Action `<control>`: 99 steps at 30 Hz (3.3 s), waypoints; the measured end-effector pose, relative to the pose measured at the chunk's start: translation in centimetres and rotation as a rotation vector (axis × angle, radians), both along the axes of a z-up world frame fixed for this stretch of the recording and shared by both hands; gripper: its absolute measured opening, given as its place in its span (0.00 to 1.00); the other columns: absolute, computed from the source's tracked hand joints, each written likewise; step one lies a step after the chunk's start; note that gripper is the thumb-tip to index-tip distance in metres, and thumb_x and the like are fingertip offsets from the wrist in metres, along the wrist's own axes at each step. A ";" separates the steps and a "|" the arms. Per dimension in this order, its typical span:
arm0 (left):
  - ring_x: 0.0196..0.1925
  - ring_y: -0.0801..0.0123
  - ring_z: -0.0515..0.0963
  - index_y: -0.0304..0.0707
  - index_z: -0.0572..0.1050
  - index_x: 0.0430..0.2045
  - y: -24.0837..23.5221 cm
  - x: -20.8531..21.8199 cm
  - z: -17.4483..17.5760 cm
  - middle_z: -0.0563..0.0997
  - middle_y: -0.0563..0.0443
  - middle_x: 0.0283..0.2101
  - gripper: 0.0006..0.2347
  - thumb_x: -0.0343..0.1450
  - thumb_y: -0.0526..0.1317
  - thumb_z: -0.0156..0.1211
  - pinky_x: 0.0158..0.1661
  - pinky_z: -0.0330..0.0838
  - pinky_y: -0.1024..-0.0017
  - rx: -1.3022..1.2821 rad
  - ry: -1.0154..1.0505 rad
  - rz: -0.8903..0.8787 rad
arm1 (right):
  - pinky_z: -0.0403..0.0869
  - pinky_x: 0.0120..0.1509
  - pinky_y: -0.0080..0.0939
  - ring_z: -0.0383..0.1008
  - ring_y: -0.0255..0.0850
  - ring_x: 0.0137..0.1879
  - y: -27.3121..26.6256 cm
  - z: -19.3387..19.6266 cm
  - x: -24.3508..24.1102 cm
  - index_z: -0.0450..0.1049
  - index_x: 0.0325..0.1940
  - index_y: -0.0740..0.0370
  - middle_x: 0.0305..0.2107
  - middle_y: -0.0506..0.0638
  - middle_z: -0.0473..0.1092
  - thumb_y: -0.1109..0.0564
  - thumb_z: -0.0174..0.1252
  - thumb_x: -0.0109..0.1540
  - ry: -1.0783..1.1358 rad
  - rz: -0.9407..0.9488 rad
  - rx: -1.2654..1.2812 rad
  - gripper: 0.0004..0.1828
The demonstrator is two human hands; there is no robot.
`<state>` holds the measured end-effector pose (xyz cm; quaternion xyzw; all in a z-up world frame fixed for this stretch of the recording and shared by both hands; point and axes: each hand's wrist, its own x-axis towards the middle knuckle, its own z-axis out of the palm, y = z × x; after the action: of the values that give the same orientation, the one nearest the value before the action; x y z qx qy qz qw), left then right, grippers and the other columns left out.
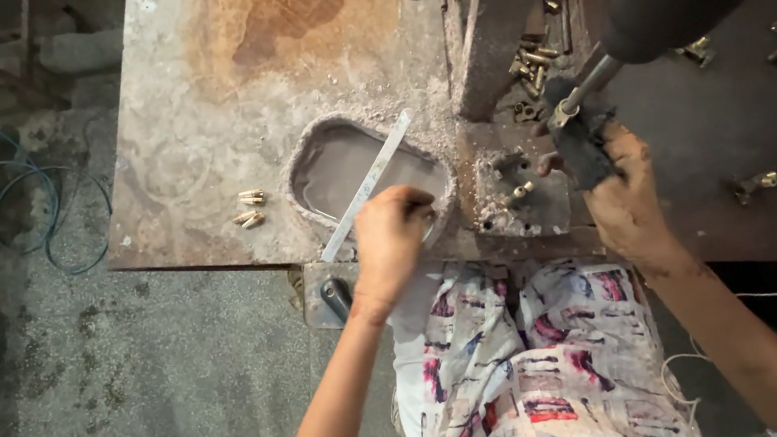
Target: The person sits at a bench drill press and finishes small brass fittings one at a time, holding each part against the spinning tool with a dark abrasive pad, then sets the finished fittings on the workbench. A smartphone plays video on the table beside the work area.
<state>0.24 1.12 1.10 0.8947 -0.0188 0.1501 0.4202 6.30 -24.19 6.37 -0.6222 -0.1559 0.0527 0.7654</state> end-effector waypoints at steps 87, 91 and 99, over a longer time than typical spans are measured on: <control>0.43 0.53 0.81 0.45 0.81 0.49 -8.4 1.1 5.6 0.80 0.46 0.42 0.15 0.68 0.34 0.60 0.40 0.75 0.59 0.109 -0.079 -0.024 | 0.70 0.69 0.37 0.76 0.38 0.59 -11.7 -10.2 1.2 0.73 0.60 0.66 0.51 0.53 0.78 0.61 0.59 0.60 -0.092 0.172 -0.837 0.23; 0.43 0.54 0.81 0.45 0.80 0.46 -8.0 -0.4 5.2 0.80 0.49 0.42 0.11 0.70 0.38 0.63 0.40 0.74 0.60 0.068 -0.035 -0.034 | 0.63 0.73 0.43 0.64 0.42 0.71 -18.7 -6.3 3.7 0.69 0.69 0.55 0.64 0.52 0.67 0.63 0.57 0.54 -0.051 0.917 -1.229 0.36; 0.42 0.53 0.80 0.44 0.79 0.48 -8.2 -2.1 4.9 0.80 0.47 0.38 0.12 0.71 0.38 0.62 0.40 0.73 0.59 0.095 -0.007 0.042 | 0.72 0.43 0.40 0.72 0.43 0.40 -19.5 -3.3 8.9 0.68 0.69 0.67 0.47 0.64 0.76 0.55 0.51 0.80 0.099 -0.083 0.082 0.17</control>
<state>-1.86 -7.08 5.97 0.9133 -0.0084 0.1609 0.3739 15.22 -43.74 3.10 -0.5931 -0.0938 0.0451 0.7984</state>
